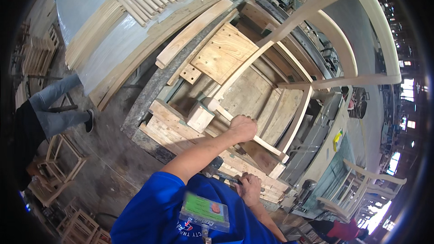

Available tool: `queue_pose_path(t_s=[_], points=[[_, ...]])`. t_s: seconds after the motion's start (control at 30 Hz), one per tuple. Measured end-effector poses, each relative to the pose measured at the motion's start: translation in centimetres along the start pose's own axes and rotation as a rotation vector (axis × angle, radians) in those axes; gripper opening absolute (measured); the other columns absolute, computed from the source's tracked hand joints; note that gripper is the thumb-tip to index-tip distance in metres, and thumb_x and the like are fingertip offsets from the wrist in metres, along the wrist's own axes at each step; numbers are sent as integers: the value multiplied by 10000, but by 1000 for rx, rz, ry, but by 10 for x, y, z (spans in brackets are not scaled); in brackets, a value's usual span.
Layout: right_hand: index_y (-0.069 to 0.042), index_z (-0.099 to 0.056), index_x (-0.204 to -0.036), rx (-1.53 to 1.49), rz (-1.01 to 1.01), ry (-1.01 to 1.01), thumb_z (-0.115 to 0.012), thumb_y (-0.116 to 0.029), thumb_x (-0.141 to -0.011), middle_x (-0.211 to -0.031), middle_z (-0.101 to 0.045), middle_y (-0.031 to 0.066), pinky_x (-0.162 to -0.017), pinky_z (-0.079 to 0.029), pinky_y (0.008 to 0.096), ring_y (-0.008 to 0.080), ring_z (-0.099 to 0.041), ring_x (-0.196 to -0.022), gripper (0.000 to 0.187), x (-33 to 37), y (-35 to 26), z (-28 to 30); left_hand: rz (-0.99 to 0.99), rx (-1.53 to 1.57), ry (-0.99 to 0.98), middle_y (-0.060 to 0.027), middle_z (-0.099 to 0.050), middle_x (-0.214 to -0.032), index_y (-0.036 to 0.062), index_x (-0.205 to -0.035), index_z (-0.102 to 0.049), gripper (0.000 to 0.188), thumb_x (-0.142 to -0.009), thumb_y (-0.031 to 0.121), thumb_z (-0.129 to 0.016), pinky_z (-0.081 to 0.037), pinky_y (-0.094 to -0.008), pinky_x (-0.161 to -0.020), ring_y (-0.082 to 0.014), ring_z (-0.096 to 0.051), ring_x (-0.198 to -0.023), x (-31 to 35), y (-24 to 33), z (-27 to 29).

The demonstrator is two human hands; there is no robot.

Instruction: The person assembles wooden chair frames in a workshop. They pick up chair frames, place them on a workbench, and use a nail gun to fasten joints before moving the completed frames to a stack.

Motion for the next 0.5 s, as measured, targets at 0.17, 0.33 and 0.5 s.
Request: queue_pose_path(t_s=[0.17,0.33,0.5], points=[[-39,-674,-1195,-117,-140,73,-806,-89,-817,-1039,-661,157,-832,-496,436,330,-635,-917,404,14,24,26,-6,9,32,-186,-778,-944,22,-1065,-753,283,-880,168,-596,-589,-428,-778,-317,-768,-913,-2,-1,-2],[8,-643,-1249,-74,-462,312,-685,-27,-924,-1014,-629,161,-734,-534,353,274,-637,-808,330,74,109,87,8,-39,-56,-195,-773,-991,20,-1102,-728,299,-922,192,-564,-591,-440,-797,-310,-759,-957,-6,13,4],[20,-618,-1257,187,-666,582,-701,-76,-919,-1092,-625,195,-846,-525,428,368,-628,-979,361,174,222,160,214,-80,-89,-176,-760,-1063,55,-1121,-714,399,-1029,350,-461,-564,-473,-907,-346,-731,-991,-9,13,6]])
Point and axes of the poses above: each hand's wrist, its own x-axis away from the middle knuckle, its own z-axis out of the back of the hand, y = z × x, the point moved 6 cm from there along -x, towards the middle knuckle
